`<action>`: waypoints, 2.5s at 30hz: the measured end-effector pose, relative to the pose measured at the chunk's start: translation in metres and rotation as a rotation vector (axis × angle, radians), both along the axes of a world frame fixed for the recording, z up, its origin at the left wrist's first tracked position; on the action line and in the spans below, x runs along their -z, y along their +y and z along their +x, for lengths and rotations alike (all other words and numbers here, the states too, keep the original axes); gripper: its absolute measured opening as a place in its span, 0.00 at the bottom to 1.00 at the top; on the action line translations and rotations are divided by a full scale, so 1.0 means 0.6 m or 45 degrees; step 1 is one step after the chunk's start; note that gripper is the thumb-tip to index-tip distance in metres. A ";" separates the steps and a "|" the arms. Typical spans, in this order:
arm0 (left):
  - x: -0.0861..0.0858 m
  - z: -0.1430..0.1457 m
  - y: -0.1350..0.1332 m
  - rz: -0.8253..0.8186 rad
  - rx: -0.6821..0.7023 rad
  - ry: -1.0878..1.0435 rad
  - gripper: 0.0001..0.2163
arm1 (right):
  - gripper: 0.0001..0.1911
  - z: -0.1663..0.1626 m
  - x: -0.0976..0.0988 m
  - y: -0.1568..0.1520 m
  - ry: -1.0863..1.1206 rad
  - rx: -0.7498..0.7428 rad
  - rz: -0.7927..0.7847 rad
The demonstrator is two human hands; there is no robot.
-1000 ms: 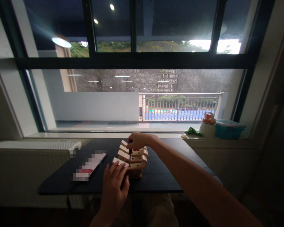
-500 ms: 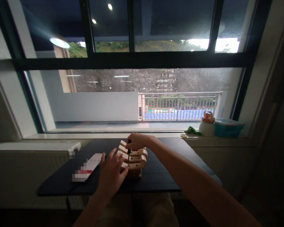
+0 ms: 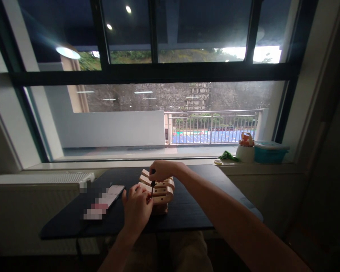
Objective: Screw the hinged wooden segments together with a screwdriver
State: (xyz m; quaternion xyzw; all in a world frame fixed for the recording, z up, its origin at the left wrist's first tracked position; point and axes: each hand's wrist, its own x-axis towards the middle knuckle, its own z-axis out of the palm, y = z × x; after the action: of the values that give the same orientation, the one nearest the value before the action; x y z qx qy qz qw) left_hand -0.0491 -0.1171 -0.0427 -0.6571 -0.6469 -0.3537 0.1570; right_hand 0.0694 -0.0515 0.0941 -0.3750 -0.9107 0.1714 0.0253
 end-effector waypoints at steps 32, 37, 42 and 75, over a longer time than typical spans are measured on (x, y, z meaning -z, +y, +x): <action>0.004 0.002 0.005 -0.027 -0.063 0.022 0.07 | 0.16 -0.055 0.001 0.009 -0.346 -0.017 0.192; 0.003 0.003 0.005 -0.014 -0.031 0.000 0.06 | 0.18 -0.031 -0.016 0.008 -0.354 -0.009 0.163; 0.001 0.004 0.004 -0.021 -0.026 -0.014 0.06 | 0.16 -0.032 -0.032 -0.003 -0.379 -0.067 0.152; -0.001 0.005 0.007 -0.146 -0.053 0.035 0.06 | 0.16 -0.050 -0.041 -0.027 -0.522 -0.101 0.336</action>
State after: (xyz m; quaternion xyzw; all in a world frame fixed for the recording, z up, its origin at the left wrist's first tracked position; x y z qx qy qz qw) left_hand -0.0463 -0.1131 -0.0420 -0.6562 -0.6774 -0.3037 0.1350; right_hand 0.0392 -0.0680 0.1186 -0.3592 -0.9254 -0.0280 -0.1178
